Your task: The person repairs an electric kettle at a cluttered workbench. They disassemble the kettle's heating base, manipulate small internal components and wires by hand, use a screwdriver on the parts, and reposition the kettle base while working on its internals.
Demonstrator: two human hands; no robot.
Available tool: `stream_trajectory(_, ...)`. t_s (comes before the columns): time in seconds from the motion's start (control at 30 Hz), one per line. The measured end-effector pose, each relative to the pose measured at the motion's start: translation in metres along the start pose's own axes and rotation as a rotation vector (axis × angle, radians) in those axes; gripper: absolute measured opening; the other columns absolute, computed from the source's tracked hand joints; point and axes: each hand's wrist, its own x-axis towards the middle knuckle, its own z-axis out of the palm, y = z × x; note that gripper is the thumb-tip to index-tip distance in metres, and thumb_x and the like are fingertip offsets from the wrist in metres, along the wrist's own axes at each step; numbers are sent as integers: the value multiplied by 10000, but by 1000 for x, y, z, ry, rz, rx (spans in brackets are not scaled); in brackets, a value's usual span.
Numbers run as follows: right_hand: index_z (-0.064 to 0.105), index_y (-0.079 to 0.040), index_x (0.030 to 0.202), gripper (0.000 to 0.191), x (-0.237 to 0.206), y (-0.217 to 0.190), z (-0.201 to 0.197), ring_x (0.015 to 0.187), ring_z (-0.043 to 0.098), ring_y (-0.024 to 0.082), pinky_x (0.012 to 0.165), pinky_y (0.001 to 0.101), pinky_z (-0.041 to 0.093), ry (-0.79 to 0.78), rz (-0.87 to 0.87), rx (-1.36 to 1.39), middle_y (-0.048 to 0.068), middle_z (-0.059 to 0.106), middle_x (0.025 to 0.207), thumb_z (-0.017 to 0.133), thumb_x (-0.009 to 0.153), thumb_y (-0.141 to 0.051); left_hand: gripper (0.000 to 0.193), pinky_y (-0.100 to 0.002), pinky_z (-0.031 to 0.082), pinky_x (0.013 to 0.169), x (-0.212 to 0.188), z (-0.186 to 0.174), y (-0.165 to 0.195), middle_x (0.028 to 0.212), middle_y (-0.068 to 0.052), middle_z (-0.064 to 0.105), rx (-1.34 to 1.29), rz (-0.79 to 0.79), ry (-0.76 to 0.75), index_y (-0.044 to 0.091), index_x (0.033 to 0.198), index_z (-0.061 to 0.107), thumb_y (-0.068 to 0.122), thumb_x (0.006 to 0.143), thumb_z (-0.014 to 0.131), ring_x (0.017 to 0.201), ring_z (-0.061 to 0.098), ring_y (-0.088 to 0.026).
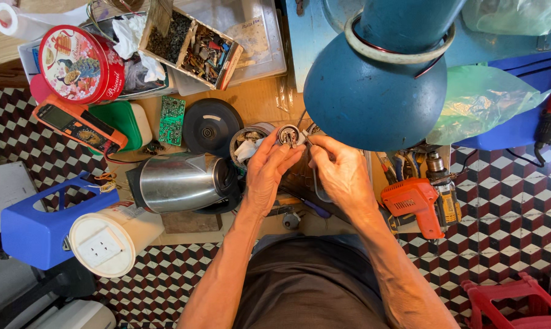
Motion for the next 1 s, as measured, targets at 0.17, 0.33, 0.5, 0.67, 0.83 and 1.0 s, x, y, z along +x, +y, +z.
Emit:
stream_trajectory(0.17, 739, -11, 1146, 310, 3, 9, -4, 490, 481, 58, 433, 240, 387, 39, 91, 212, 21, 668, 709, 595, 965, -217, 513, -355, 566, 1015, -1, 5, 3, 1309, -178, 642, 82, 30, -46, -13, 1522, 403, 96, 1037, 531, 1167, 685, -263)
stream_trajectory(0.33, 650, -50, 936, 192, 13, 13, -5, 426, 424, 55, 337, 228, 244, 23, 215, 531, -29, 671, 723, 659, 948, -242, 443, -329, 632, 973, -8, 26, 0, 1263, -185, 727, 722, 331, -19, 34, 1455, 526, 49, 1020, 611, 1139, 752, -265)
stream_trajectory(0.5, 626, -54, 990, 127, 22, 20, -6, 446, 428, 55, 343, 214, 264, 1, 159, 716, 0, 532, 692, 724, 934, -112, 460, -356, 622, 949, -14, 44, 12, 1431, -187, 630, 922, 488, 24, 79, 1384, 578, 37, 945, 711, 1167, 731, -286)
stream_trajectory(0.67, 618, -61, 1017, 97, 29, 33, -15, 481, 455, 44, 355, 200, 302, -63, 106, 820, -9, 559, 721, 677, 945, -89, 509, -352, 620, 955, -10, 56, 25, 1305, -131, 712, 859, 434, 71, 117, 1388, 593, 100, 915, 783, 1186, 727, -269)
stream_trajectory(0.83, 617, -33, 990, 93, 31, 45, -16, 498, 469, 59, 389, 204, 335, -87, 3, 825, 2, 545, 670, 671, 1005, -108, 447, -327, 638, 947, -3, 61, 25, 1317, -107, 671, 938, 626, 70, 104, 1338, 642, 92, 918, 795, 1176, 714, -238)
stream_trajectory(1.0, 639, -59, 999, 124, 34, 53, -15, 469, 454, 53, 387, 196, 338, -97, 24, 821, 10, 553, 612, 632, 1016, -182, 414, -322, 626, 952, -2, 56, 23, 1311, -92, 648, 966, 629, 64, 97, 1309, 651, 77, 919, 790, 1171, 693, -211)
